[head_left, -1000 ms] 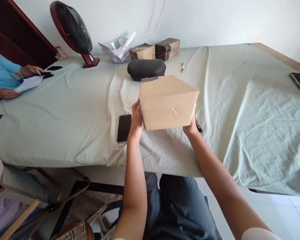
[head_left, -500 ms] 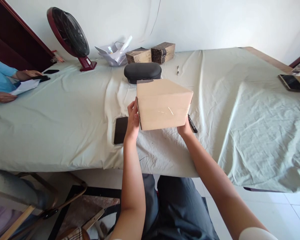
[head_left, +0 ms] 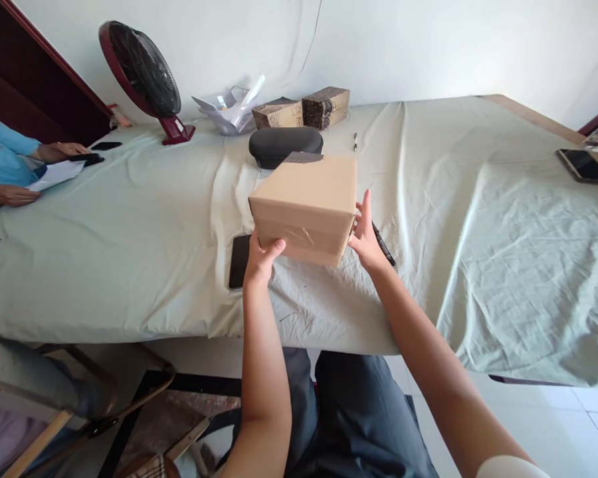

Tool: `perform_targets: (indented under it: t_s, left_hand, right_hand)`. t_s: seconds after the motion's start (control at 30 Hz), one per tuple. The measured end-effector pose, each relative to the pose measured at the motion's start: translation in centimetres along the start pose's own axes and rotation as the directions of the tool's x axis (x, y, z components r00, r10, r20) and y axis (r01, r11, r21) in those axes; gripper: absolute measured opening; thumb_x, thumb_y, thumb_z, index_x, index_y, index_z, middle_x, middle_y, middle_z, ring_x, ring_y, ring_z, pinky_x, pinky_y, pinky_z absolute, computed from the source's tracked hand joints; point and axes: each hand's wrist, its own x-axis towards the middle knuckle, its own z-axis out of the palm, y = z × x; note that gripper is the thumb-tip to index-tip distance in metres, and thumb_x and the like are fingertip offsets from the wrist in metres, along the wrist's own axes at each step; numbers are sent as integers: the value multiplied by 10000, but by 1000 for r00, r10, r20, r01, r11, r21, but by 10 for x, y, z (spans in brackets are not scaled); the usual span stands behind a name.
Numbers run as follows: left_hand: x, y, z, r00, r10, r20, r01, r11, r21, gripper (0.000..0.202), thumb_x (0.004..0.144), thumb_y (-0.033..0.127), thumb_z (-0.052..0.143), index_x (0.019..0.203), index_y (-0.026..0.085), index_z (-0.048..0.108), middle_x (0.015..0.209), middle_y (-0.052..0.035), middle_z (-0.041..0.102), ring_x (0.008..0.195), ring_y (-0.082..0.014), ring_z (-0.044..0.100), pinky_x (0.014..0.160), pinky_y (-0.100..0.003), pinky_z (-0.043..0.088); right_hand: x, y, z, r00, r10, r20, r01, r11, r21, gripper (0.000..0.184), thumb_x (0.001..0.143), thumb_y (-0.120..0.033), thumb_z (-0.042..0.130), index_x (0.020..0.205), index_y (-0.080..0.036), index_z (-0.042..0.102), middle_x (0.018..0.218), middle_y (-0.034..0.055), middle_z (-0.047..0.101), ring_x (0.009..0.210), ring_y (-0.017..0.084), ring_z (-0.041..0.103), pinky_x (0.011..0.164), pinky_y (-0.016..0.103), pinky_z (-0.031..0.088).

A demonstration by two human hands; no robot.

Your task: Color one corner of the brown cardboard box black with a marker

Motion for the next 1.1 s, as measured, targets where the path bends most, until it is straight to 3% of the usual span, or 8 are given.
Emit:
perform_targets:
  t_s: [0.07, 0.13, 0.3, 0.4, 0.47, 0.63, 0.8, 1.1]
  left_hand:
    - [0, -1, -3, 999, -37, 15, 36, 998, 44, 1119, 677, 976, 660, 1544, 280, 529, 1223, -153, 781, 1271, -399, 728, 1115, -600, 581]
    - [-1, 1, -5, 997, -64, 36, 62, 997, 54, 1129, 667, 993, 634, 1540, 285, 530, 1280, -166, 767, 1302, -405, 712, 1128, -608, 569]
    - [-2, 12, -2, 1000, 4, 16, -3, 997, -72, 1165, 690, 958, 651, 1638, 322, 418, 1522, -151, 665, 1406, -390, 652, 1212, -579, 518]
    - [2, 15, -3, 997, 55, -52, -56, 998, -11, 1059, 842, 858, 622, 1718, 417, 223, 1726, -81, 470, 1479, -338, 597, 1210, -545, 533]
    - [6, 14, -6, 996, 50, -78, -46, 998, 50, 997, 896, 745, 662, 1726, 410, 224, 1785, -73, 370, 1460, -345, 613, 1164, -552, 573]
    - [10, 3, -11, 996, 5, -83, 10, 984, 176, 726, 990, 643, 546, 1616, 275, 522, 1704, -98, 501, 1497, -350, 580, 1157, -520, 577]
    - [9, -6, -15, 997, 8, -83, 10, 977, 215, 713, 1026, 632, 489, 1636, 262, 496, 1652, -108, 563, 1488, -345, 593, 1086, -490, 614]
    - [12, -12, -15, 993, 80, -87, -57, 969, 239, 700, 1023, 670, 492, 1606, 285, 529, 1658, -108, 559, 1511, -307, 580, 1160, -435, 556]
  right_hand:
    - [0, -1, -2, 1000, -14, -3, 14, 1000, -21, 1484, 580, -990, 747, 1748, -433, 20, 1844, 116, 136, 1696, 458, 159, 1290, 688, 325]
    - [1, -1, -4, 999, -37, 13, 37, 999, -12, 1461, 594, -974, 762, 1745, -451, 31, 1850, 91, 116, 1707, 446, 126, 1297, 713, 293]
    - [8, -1, -9, 995, -55, -83, 63, 993, 102, 1288, 673, -943, 745, 1730, -453, 197, 1732, 83, 397, 1544, 402, 488, 1230, 631, 469]
    - [12, -7, -14, 973, -108, -205, 136, 982, 129, 987, 793, -822, 753, 1635, -403, 455, 1687, 66, 492, 1549, 392, 489, 1276, 627, 428]
    - [12, -12, -18, 955, -127, -268, 168, 976, 136, 794, 842, -742, 762, 1533, -394, 583, 1623, 63, 574, 1532, 390, 516, 1285, 649, 409]
    - [12, -16, -21, 949, -125, -290, 163, 980, 111, 555, 886, -649, 773, 1385, -416, 706, 1456, 50, 690, 1439, 367, 608, 1265, 655, 428]
    - [11, -16, -19, 939, -149, -310, 202, 969, 144, 398, 877, -536, 829, 1257, -427, 780, 1367, 23, 700, 1337, 346, 672, 1221, 620, 477]
    - [11, -14, -19, 943, -154, -296, 182, 981, 72, 448, 901, -606, 776, 1316, -439, 753, 1385, 25, 681, 1374, 355, 639, 1174, 590, 511]
